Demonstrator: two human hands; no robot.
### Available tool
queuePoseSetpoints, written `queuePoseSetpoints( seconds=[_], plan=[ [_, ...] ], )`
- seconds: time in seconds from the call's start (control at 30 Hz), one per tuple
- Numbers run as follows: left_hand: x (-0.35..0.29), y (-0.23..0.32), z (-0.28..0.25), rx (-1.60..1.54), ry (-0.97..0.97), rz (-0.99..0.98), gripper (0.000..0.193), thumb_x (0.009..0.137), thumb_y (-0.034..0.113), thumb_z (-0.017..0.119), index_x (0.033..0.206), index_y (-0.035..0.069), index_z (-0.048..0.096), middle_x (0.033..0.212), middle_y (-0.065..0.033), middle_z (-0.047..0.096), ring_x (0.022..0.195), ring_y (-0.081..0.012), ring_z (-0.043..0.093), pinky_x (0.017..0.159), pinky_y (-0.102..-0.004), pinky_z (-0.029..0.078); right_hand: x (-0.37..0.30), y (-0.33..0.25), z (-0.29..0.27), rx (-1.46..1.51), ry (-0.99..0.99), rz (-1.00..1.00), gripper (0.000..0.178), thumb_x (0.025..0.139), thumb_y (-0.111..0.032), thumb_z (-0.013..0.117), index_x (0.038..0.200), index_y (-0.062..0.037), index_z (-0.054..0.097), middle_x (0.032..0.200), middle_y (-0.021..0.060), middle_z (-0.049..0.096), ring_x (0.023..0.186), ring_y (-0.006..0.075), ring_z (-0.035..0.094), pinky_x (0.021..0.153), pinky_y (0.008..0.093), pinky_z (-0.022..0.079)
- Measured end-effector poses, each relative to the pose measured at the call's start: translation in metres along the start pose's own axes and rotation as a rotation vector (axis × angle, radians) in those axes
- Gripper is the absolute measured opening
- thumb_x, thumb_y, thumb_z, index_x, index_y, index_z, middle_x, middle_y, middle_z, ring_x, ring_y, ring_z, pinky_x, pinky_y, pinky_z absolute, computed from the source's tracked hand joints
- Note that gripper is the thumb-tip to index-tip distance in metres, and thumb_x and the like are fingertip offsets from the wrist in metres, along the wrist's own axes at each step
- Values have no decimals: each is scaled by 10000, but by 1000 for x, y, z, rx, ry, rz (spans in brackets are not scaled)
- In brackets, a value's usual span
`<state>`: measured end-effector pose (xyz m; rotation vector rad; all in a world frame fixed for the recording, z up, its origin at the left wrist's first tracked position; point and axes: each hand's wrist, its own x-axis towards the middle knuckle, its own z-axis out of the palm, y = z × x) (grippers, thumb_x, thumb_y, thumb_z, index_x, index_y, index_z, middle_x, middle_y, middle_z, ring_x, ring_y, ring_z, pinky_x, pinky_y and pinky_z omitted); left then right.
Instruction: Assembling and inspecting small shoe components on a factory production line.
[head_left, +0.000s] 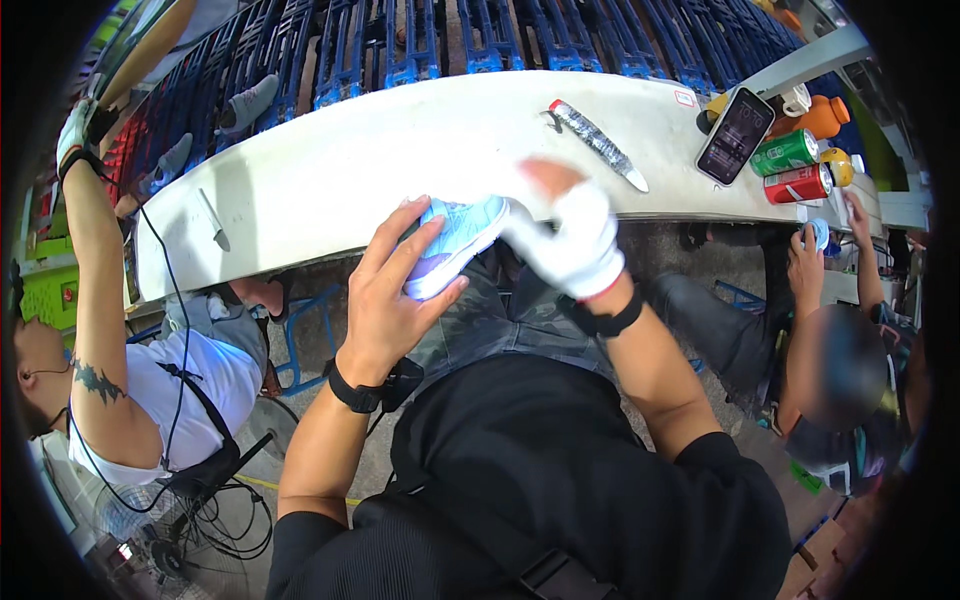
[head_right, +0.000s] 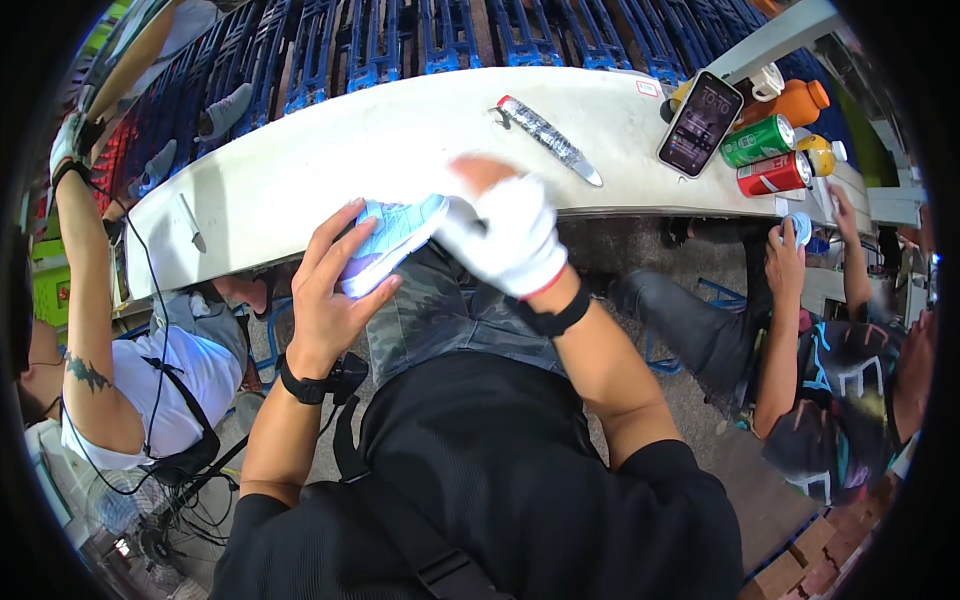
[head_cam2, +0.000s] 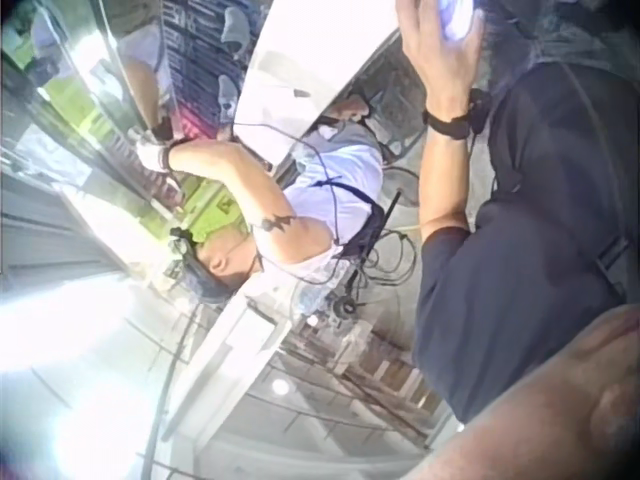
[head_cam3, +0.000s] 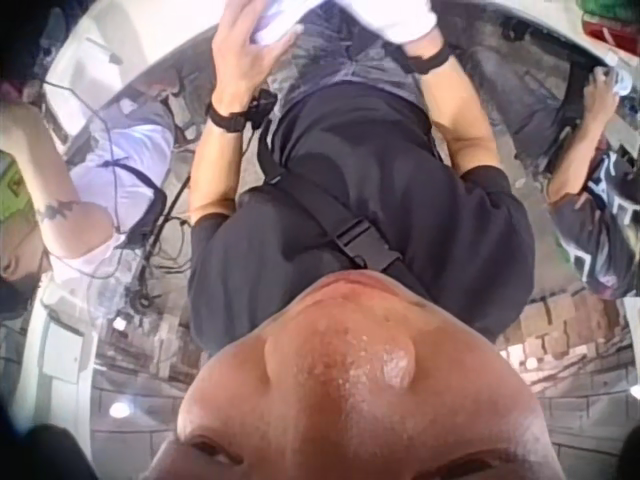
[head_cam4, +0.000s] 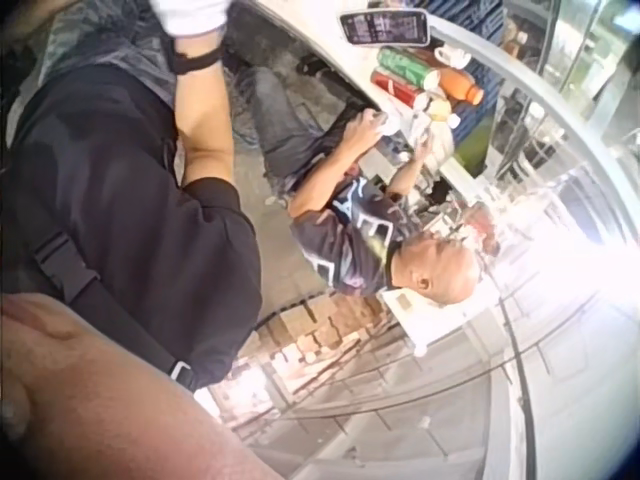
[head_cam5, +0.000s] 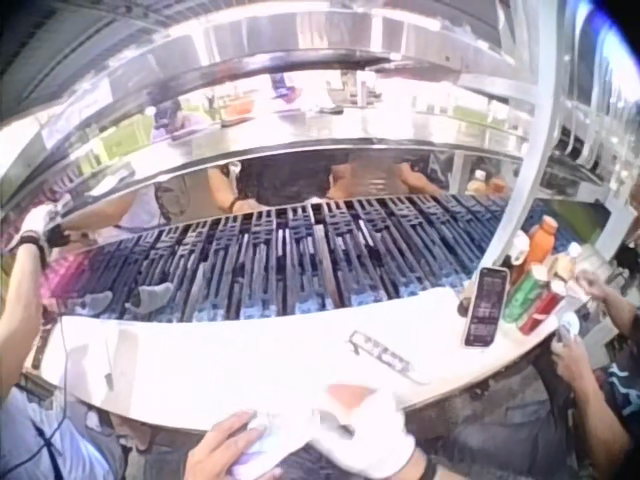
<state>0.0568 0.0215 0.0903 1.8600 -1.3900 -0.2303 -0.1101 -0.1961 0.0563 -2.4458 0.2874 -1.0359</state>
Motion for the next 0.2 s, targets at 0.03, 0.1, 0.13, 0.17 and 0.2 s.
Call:
queuePoseSetpoints(
  seconds=[0.03,0.1,0.13,0.17,0.2],
  plan=[
    [4,1,0,33,17,51,758,727,106,987,1433,71,713,1581,-181,612,1441,-426,621,1153,-482,569,-8,25,2,-424,-72,97,553,894,-289,908,1336,-4,738,1246,208,781,1103,437,763,990,514,600],
    [7,5,-2,69,29,100,782,717,93,991,1444,69,706,1583,-182,614,1459,-427,606,1168,-487,559,7,87,0,-589,123,66,590,973,-405,809,1379,9,699,1339,248,742,1216,437,723,1002,563,585],
    [11,6,-1,68,5,61,807,714,95,992,1463,72,692,1586,-183,610,1473,-423,594,1183,-488,546,14,99,-1,-594,124,68,590,973,-405,809,1379,9,699,1339,248,742,1216,437,723,1002,563,585],
    [16,10,0,68,-17,23,833,711,97,992,1481,75,678,1589,-184,606,1486,-420,582,1197,-489,534,20,108,-5,-474,-144,283,650,959,-448,815,1431,-23,673,1432,244,695,1304,467,666,1084,560,541],
    [18,17,1,85,-46,-15,905,719,81,983,1548,91,622,1625,-182,579,1509,-408,563,1228,-487,510,27,110,-14,-344,-409,495,713,946,-490,820,1483,-54,648,1525,240,649,1393,498,609,1166,556,497]
  ],
)
